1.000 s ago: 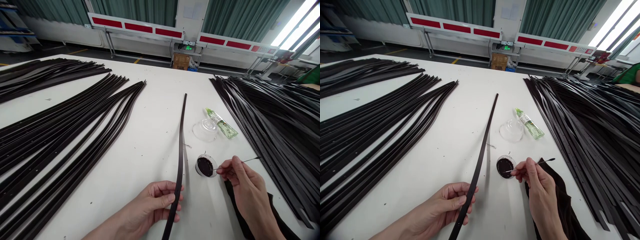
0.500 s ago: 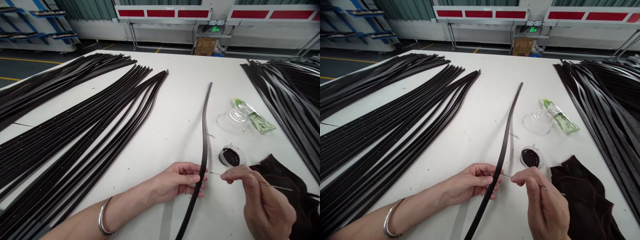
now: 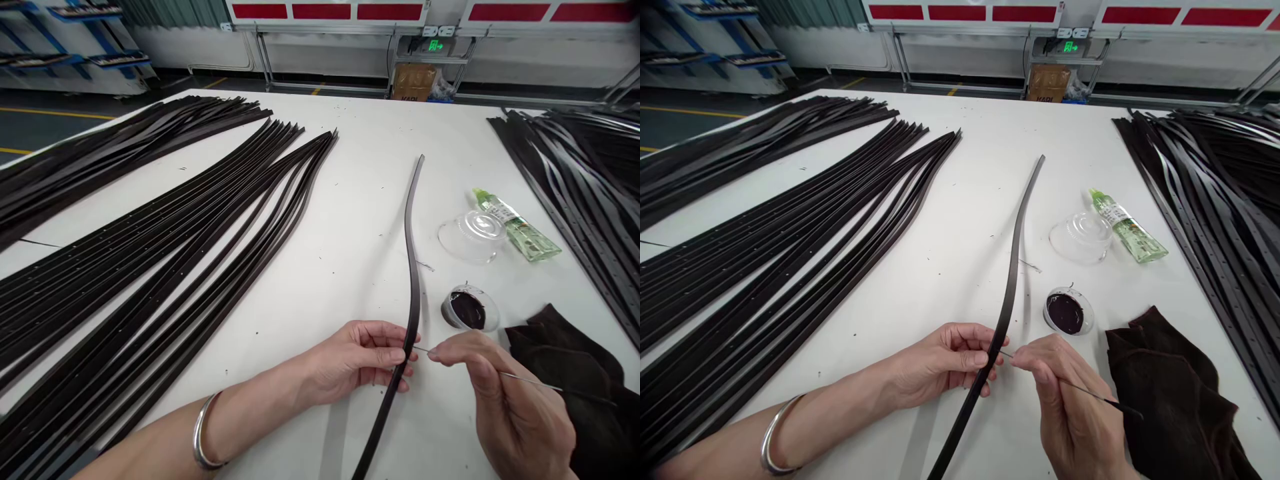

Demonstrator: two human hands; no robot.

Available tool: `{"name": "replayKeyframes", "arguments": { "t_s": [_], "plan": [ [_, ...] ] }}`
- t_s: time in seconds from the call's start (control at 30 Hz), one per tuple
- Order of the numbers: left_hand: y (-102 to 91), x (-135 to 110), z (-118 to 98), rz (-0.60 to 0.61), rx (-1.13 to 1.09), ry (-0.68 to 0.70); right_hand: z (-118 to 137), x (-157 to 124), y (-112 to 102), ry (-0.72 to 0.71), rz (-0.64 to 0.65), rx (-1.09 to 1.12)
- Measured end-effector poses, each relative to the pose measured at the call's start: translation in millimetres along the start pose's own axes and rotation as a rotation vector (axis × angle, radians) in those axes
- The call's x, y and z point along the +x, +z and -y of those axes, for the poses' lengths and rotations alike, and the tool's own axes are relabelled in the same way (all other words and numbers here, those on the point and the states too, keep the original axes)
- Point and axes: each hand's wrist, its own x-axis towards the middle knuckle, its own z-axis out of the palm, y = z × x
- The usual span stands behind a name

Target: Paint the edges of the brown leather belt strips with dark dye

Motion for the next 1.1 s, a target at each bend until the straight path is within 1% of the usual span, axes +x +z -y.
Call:
{"name": "replayKeyframes", "arguments": {
  "t_s": [0.13, 0.37, 0.47, 0.67, 0.83, 0.97, 1.1],
  "plan": [
    [-1.0, 0, 0, 0.007, 0.004, -0.005, -1, 0, 1, -0.016, 0.003, 0.027],
    [-2.1, 0, 0, 0.037, 0.027, 0.002, 0, 4, 0, -0.038, 0.052, -0.013],
    [-1.9, 0, 0, 0.030, 0.029, 0.000, 0, 5, 1, -0.040, 0.064, -0.009],
    [-0.9, 1, 0, 0.011, 0.006, 0.000, 3, 8, 2, -0.069, 0.047, -0.058],
    [0.1, 0, -1, 0.000, 0.015, -0.009, 5, 11, 3, -0.089, 0.051, -0.047],
    [1.7, 0, -2, -0.012, 0.033, -0.013, 6, 12, 5, -0.061, 0.035, -0.066],
    [2.0, 0, -2, -0.008, 0.053, -0.010, 7, 11, 5, -0.086, 0.034, -0.055]
  ]
}}
